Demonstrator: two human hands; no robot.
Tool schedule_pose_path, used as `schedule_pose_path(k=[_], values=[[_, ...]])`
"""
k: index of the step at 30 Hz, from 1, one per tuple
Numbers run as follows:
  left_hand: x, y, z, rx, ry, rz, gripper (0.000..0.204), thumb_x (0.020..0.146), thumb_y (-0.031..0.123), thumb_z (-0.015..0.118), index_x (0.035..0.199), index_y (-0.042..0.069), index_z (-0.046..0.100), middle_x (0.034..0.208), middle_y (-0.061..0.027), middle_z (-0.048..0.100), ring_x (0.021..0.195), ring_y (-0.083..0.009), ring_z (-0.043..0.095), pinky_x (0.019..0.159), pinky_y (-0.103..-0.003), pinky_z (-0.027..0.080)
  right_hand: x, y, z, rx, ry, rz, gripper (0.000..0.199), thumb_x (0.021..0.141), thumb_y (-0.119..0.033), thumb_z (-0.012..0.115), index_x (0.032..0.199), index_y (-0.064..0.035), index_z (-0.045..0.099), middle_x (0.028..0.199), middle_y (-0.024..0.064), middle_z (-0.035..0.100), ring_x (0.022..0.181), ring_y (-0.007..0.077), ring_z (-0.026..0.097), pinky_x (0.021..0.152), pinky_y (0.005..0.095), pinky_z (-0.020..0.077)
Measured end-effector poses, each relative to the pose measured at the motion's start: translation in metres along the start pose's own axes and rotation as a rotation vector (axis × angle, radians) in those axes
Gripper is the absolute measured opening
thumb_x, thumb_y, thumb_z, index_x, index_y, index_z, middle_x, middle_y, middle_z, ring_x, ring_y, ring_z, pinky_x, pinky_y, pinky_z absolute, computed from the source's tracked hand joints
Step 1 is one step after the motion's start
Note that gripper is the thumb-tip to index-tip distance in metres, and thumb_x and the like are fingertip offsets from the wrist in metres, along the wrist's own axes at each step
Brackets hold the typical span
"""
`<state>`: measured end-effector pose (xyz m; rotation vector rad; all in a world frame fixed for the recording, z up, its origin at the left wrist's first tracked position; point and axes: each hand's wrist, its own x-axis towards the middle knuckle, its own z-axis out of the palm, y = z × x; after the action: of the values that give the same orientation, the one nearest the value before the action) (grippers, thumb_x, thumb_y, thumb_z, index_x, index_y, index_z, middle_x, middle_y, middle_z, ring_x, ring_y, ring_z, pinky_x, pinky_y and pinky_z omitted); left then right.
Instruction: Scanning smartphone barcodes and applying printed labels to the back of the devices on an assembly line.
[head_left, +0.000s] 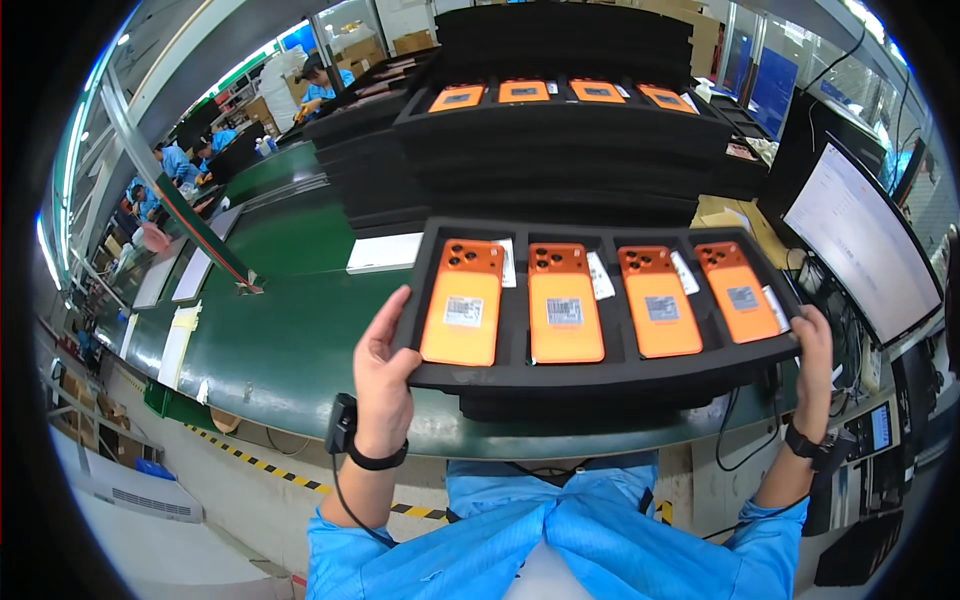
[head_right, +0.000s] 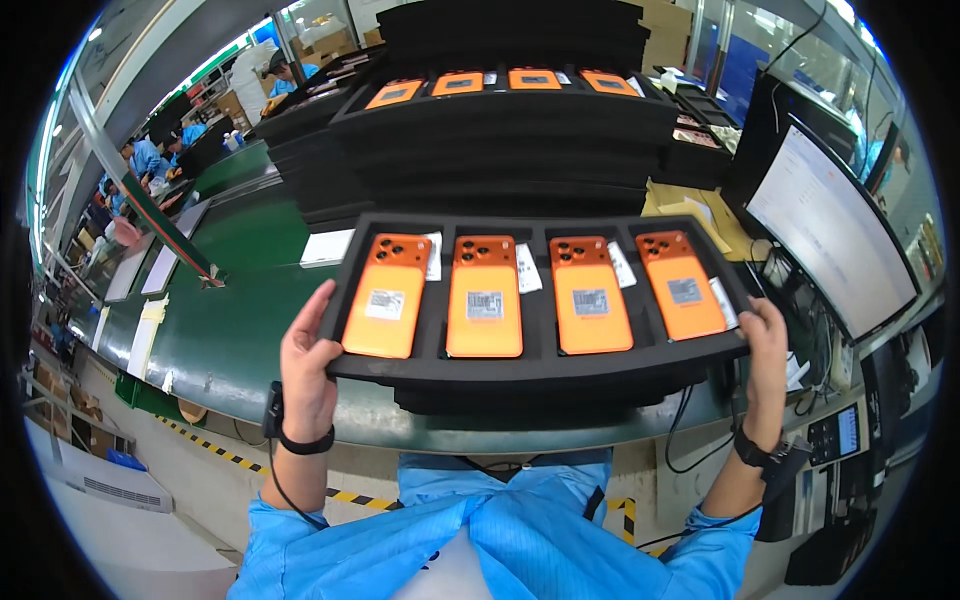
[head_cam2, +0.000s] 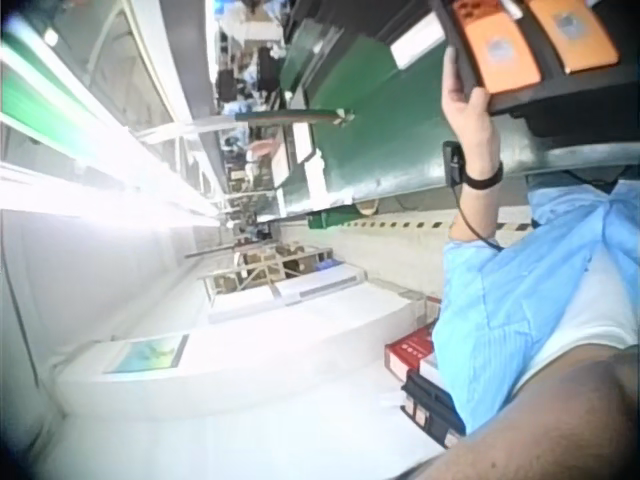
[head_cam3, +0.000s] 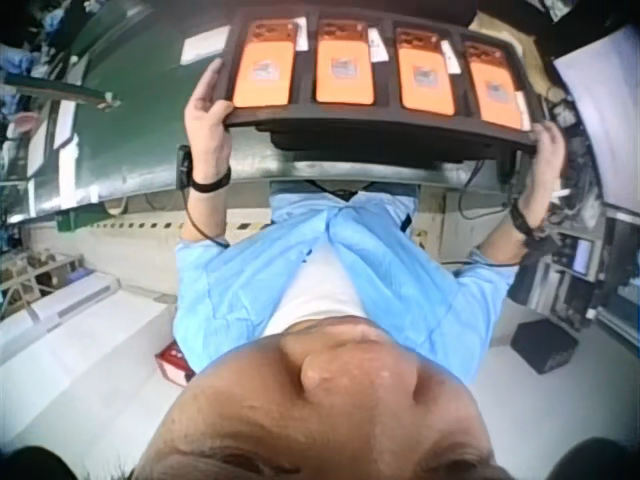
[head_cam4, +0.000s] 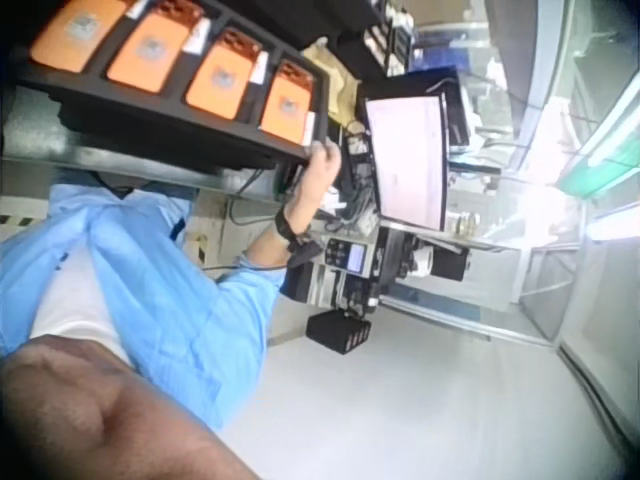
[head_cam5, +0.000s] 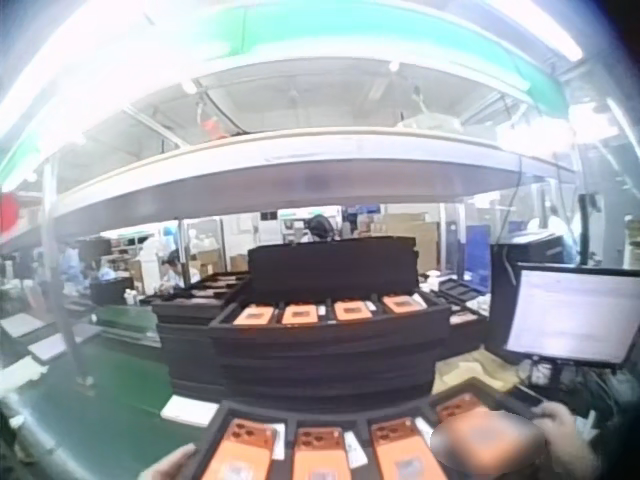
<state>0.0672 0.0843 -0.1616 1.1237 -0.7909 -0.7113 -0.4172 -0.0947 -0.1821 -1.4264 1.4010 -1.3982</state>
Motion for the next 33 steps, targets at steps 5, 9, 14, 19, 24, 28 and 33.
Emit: schedule_pose_path(k=[5,9,14,19,24,28,33], values=[[0.030,0.068,0.009,-0.092,0.012,0.215,0.060,0.073,-0.006,0.046,0.133,-0.008,0.050,0.130,-0.0173,0.057,0.114,-0.0194,0.059,0.101,-0.029,0.044,0.016,-0.065,-0.002,0.357,0.080,-0.136,0.048,0.091,-0.027,0.063,0.128,0.0019,0.054,0.121,0.0078,0.057,0.113,0.0166,0.052,0.100,0.0314,0.0379],[0.089,0.105,0.012,-0.133,-0.074,0.314,0.053,0.078,-0.003,0.046,0.130,-0.008,0.052,0.126,-0.0179,0.059,0.106,-0.0204,0.062,0.096,-0.030,0.048,0.083,-0.114,0.006,0.411,-0.141,-0.231,0.033,0.092,-0.029,0.064,0.111,-0.0023,0.061,0.097,0.0048,0.064,0.089,0.0112,0.061,0.080,0.0279,0.0481],[0.209,0.103,0.031,-0.199,-0.001,0.452,0.035,0.083,0.001,0.052,0.114,-0.006,0.066,0.112,-0.0129,0.066,0.095,-0.0173,0.064,0.087,-0.027,0.050,0.196,-0.135,0.076,0.535,-0.307,-0.201,0.026,0.092,-0.026,0.063,0.105,-0.0038,0.065,0.100,0.0047,0.066,0.091,0.0130,0.062,0.082,0.0290,0.0497],[0.304,0.056,0.039,0.410,0.231,0.629,0.028,0.088,0.017,0.051,0.097,0.003,0.074,0.095,-0.0140,0.072,0.090,-0.0238,0.067,0.080,-0.034,0.050,0.250,-0.100,0.166,-0.314,0.161,-0.656,0.044,0.099,-0.038,0.046,0.115,-0.0002,0.062,0.111,0.0207,0.065,0.105,0.0333,0.062,0.092,0.0393,0.0461],[0.336,0.020,0.046,0.628,0.642,0.782,0.037,0.090,0.026,0.046,0.079,0.004,0.074,0.078,-0.0123,0.072,0.079,-0.0268,0.069,0.074,-0.036,0.050,0.254,-0.079,0.196,-0.337,0.346,-0.868,0.035,0.100,-0.031,0.038,0.100,-0.0049,0.061,0.098,0.0181,0.064,0.097,0.0390,0.060,0.081,0.0448,0.0462],[0.348,0.011,0.060,0.745,0.830,0.864,0.035,0.091,0.029,0.045,0.072,0.015,0.071,0.072,-0.0149,0.068,0.069,-0.0379,0.066,0.060,-0.048,0.050,0.253,-0.084,0.209,-0.382,0.392,-0.824,0.033,0.101,-0.031,0.037,0.103,-0.0069,0.059,0.098,0.0177,0.063,0.096,0.0397,0.060,0.078,0.0468,0.0467],[0.349,0.000,0.052,0.886,0.817,0.830,0.035,0.096,0.032,0.039,0.086,0.016,0.069,0.078,-0.0172,0.068,0.075,-0.0417,0.065,0.065,-0.052,0.048,0.258,-0.074,0.203,-0.425,0.332,-0.830,0.039,0.101,-0.036,0.039,0.126,-0.0070,0.048,0.119,0.0206,0.059,0.108,0.0399,0.057,0.088,0.0453,0.0468]])
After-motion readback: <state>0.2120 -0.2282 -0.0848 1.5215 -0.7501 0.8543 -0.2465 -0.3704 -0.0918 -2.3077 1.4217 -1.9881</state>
